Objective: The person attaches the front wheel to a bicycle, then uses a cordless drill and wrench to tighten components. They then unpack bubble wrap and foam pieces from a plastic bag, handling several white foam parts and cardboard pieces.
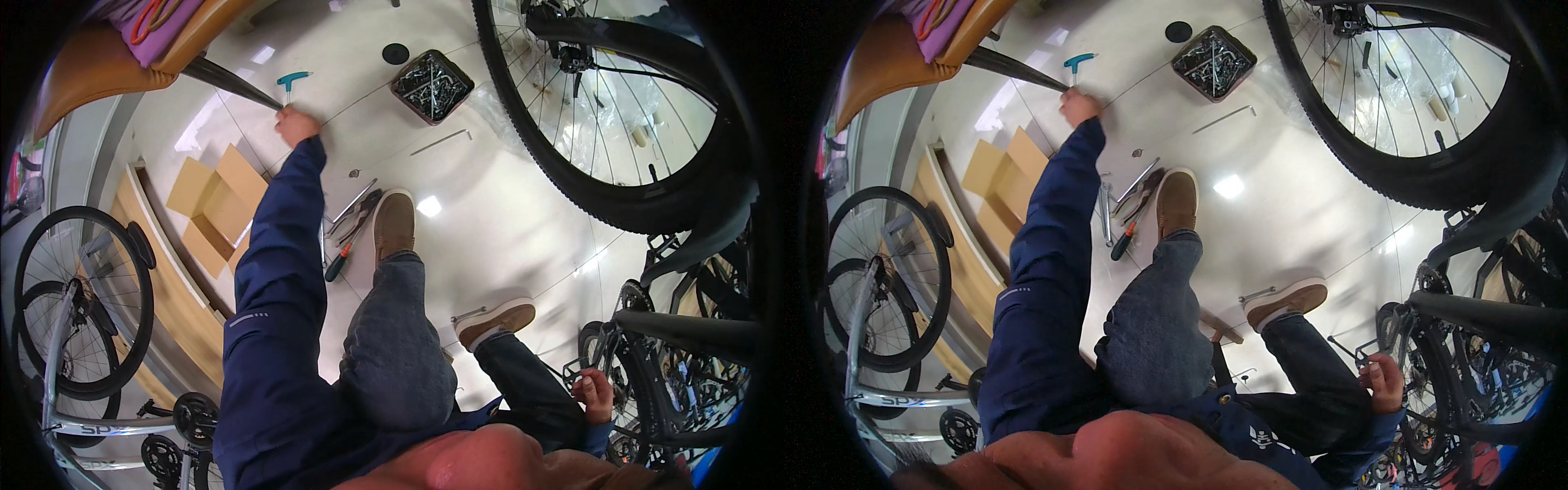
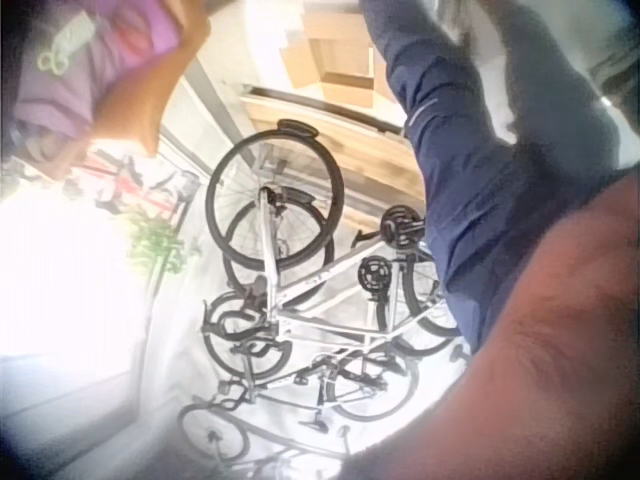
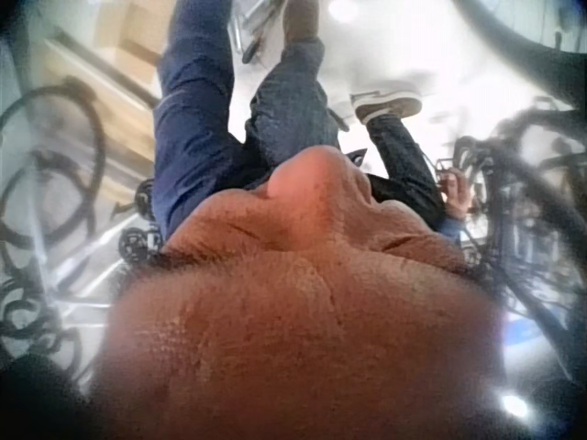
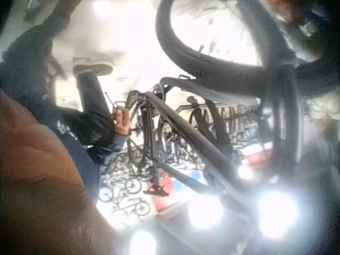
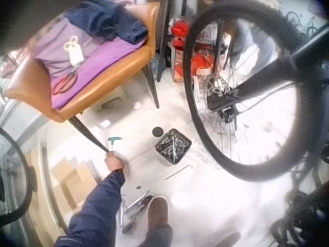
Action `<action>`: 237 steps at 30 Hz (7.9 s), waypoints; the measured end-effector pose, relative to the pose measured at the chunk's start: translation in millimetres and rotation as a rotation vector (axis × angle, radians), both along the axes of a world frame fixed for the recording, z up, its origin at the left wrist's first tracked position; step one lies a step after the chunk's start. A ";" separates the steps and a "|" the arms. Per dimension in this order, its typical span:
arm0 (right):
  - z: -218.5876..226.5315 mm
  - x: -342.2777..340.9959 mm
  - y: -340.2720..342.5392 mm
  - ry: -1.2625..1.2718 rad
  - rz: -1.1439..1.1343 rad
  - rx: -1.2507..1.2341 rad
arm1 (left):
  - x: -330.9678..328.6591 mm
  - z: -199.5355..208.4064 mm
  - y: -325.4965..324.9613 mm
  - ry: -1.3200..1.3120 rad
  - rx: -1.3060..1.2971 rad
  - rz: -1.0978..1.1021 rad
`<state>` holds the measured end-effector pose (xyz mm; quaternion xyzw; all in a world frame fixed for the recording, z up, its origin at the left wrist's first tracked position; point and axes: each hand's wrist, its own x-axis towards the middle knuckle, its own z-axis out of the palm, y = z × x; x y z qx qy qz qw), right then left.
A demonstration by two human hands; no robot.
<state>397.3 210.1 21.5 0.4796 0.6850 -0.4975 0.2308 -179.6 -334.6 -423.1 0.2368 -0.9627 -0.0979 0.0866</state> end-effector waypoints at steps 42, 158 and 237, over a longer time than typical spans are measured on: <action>-19.0 -82.9 15.9 -0.170 0.015 -0.153 | -112.4 14.8 158.5 -0.261 0.102 -1.062; -318.1 -288.3 104.5 0.285 1.070 0.802 | 243.4 118.4 172.7 -1.112 1.725 -0.579; -372.4 -34.6 -83.6 0.623 0.512 0.615 | 331.5 375.1 203.7 -0.692 0.644 -1.406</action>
